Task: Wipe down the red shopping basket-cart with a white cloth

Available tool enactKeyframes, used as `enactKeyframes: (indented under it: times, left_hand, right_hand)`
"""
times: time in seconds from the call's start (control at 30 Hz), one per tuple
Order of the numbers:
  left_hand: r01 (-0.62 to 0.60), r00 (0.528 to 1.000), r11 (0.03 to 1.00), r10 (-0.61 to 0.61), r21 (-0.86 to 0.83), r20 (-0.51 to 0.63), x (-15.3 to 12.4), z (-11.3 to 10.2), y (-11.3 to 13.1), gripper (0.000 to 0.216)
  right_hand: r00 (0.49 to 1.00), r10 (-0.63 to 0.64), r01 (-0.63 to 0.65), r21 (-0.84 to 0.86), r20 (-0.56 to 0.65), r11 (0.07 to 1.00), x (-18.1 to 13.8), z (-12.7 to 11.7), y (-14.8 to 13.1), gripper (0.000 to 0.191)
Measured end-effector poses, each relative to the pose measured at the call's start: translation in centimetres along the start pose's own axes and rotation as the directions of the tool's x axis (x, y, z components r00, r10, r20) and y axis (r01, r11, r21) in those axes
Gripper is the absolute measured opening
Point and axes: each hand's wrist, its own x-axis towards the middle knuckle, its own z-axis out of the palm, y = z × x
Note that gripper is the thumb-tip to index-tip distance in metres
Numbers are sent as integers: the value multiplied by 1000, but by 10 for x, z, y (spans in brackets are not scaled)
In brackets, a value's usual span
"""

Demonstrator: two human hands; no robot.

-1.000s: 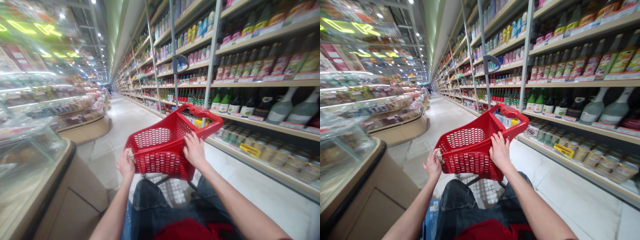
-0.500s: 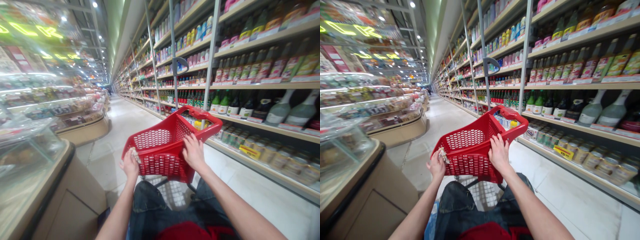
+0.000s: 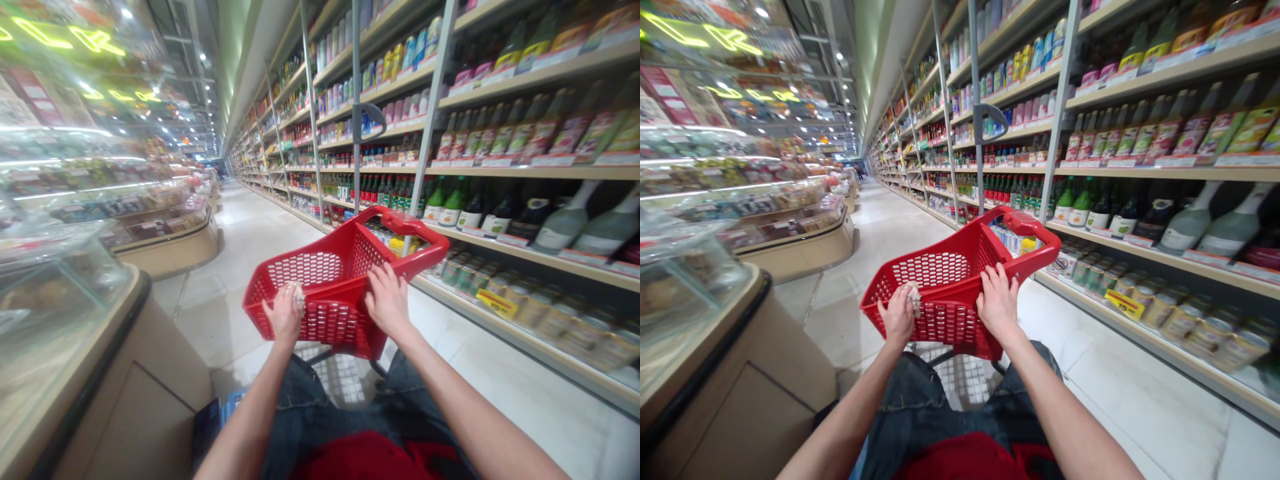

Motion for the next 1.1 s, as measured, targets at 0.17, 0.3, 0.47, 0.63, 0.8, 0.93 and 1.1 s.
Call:
enactKeyframes:
  times: [0.17,0.3,0.47,0.63,0.8,0.93,1.1]
  left_hand:
    - [-62,998,998,62,25,-7,1,5,14,35]
    - [-214,976,977,214,2,40,-1,11,53,35]
    - [-242,968,970,243,-8,63,-3,11,58,38]
    - [-154,988,988,153,25,22,-1,11,37,38]
    - [-240,970,971,240,-20,44,-2,20,65,41]
    - [-260,964,964,263,-58,45,-1,24,82,49]
    - [-215,970,976,216,-20,111,-1,17,53,61]
  right_hand:
    - [1000,8,-8,4,-11,1000,-1,3,-1,43]
    - [999,-14,14,8,-33,1000,-1,3,1,44]
    - [999,-26,26,-1,-32,1000,-2,4,3,44]
    - [999,-25,25,8,-38,1000,-3,6,0,45]
    - [1000,-12,11,-31,-22,999,-3,1,-4,44]
    - [986,-158,158,9,56,987,1,3,-25,43]
    - [944,-297,285,93,146,954,8,28,-60,40]
